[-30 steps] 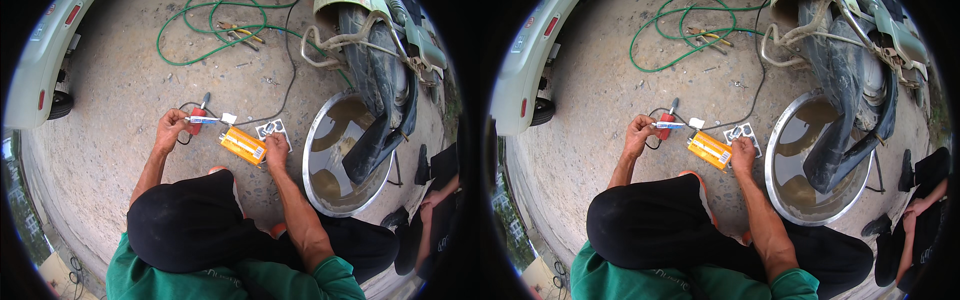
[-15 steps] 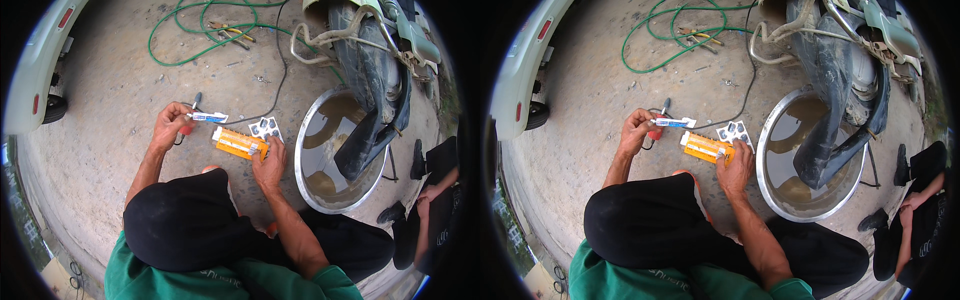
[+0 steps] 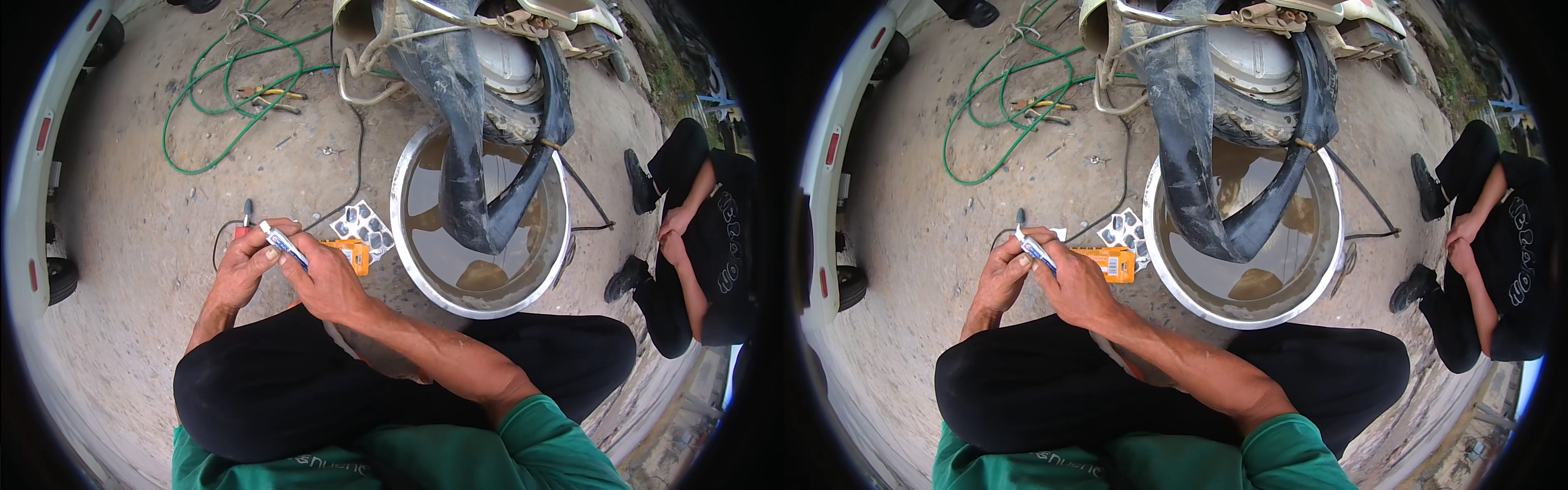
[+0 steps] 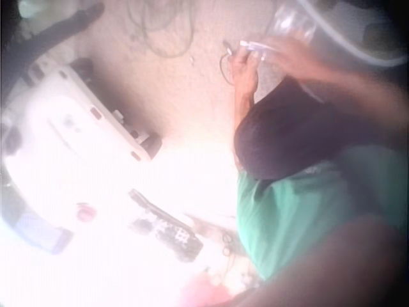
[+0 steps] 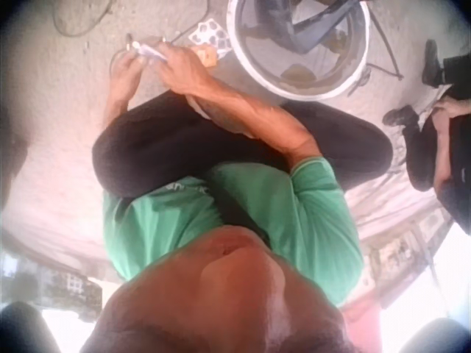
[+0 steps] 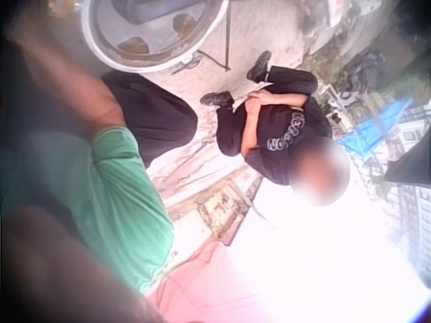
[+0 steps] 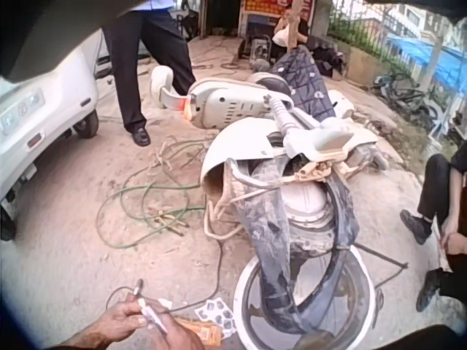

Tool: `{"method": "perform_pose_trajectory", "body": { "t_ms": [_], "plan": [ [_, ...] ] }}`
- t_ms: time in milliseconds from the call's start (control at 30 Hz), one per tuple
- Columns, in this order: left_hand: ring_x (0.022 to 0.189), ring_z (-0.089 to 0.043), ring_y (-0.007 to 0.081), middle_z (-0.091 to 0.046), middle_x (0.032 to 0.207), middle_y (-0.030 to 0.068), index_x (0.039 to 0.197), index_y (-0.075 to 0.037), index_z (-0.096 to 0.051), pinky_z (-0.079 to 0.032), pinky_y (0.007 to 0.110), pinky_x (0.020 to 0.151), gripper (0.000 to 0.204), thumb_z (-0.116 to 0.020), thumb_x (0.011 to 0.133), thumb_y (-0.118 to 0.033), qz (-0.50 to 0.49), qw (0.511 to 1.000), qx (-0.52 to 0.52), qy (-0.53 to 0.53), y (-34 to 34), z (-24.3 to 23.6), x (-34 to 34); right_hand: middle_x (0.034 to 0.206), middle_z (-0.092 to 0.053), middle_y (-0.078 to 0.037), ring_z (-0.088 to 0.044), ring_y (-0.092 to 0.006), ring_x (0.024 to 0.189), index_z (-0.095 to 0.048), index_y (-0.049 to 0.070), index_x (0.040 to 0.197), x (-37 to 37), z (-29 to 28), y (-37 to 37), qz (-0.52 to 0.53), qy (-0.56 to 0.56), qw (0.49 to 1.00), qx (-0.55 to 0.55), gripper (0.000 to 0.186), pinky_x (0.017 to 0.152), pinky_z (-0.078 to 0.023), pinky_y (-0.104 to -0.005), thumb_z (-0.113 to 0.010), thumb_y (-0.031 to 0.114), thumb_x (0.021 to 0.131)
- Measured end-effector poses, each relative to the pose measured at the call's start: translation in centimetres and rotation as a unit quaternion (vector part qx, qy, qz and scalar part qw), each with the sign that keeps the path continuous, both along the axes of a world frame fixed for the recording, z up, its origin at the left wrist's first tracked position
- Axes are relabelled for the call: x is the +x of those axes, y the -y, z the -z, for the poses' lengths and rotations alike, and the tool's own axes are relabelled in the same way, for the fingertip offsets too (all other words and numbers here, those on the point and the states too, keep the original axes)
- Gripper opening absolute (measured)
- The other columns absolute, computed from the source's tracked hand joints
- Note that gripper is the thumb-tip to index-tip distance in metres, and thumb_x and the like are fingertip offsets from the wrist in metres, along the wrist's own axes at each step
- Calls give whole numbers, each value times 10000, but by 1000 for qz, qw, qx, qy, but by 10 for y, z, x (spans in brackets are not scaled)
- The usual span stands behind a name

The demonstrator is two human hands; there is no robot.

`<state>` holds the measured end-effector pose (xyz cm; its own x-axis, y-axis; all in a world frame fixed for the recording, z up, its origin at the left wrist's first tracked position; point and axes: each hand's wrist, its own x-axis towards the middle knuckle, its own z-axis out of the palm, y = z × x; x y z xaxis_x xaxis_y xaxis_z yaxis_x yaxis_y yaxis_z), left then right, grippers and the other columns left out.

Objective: The person uses a red tool to apply a substance to a small patch, then applies glue to a scooter inner tube. They place the patch onto the glued area of the inner tube and press it down.

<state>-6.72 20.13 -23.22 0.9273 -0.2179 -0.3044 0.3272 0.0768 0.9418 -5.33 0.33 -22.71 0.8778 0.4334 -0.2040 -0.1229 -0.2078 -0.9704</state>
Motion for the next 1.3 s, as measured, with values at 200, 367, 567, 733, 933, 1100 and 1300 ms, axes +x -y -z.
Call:
{"method": "perform_pose_trajectory", "body": {
  "t_ms": [200, 367, 567, 733, 933, 1100, 1300],
  "plan": [
    [1149, -688, 313, -699, 1258, 194, 1254, -21, -661, -519, 467, 1034, 337, -624, 1053, -288, -93, 974, -203, -27, 13, -26, 15, 1158, -666, -233, -686, -399, 1079, -571, -32, 1327, -20, -47, 42, -136, 145, 974, -110, 477, 883, -551, -508, -706, 272, 986],
    [840, -737, 290, -714, 977, 162, 1208, -26, -582, -598, 414, 822, 368, -600, 1043, -355, -2, 990, -113, 80, 14, -82, 43, 847, -685, -153, -727, -342, 817, -676, -3, 975, 21, -185, 151, -396, 65, 907, -124, 215, 725, -583, -476, -732, 194, 908],
    [994, -684, 222, -700, 1068, 127, 1169, -3, -661, -544, 367, 899, 312, -637, 1022, -277, 193, 965, 10, 174, 82, -143, 85, 1140, -635, -178, -634, -354, 1087, -670, -27, 1188, 84, -178, 238, -224, 231, 871, -371, 504, 949, -530, -464, -726, 59, 695],
    [1098, -669, 174, -718, 1167, 85, 1255, -5, -679, -532, 355, 977, 314, -610, 1064, -245, 277, 937, 70, 201, 144, -158, 141, 1263, -602, -194, -562, -363, 1202, -663, -56, 1162, 96, -132, 238, -308, 290, 823, -380, 503, 996, -434, -464, -688, 92, 682],
    [1118, -690, 190, -739, 1189, 110, 1229, -6, -698, -547, 363, 974, 366, -589, 1081, -322, 257, 940, 55, 217, 213, -190, 208, 1212, -655, -192, -615, -369, 1156, -631, 36, 1286, 118, -159, 265, -286, 288, 899, -165, 650, 1037, -443, -445, -780, 199, 675],
    [1163, -716, 317, -730, 1204, 212, 1215, 15, -669, -553, 430, 1055, 362, -569, 1087, -308, 199, 954, -166, 148, 242, -221, 259, 1346, -666, -144, -641, -266, 1243, -571, 16, 1441, 132, -206, 282, -181, 179, 967, -12, 837, 1092, -490, -422, -870, 269, 701],
    [1160, -712, 337, -720, 1199, 211, 1239, 13, -633, -567, 437, 1009, 339, -573, 1090, -286, 149, 954, -204, 159, 225, -223, 245, 1317, -673, -96, -625, -203, 1231, -577, 3, 1438, 124, -208, 272, -135, 132, 978, 93, 791, 1104, -476, -385, -868, 250, 746]
  ]
}}
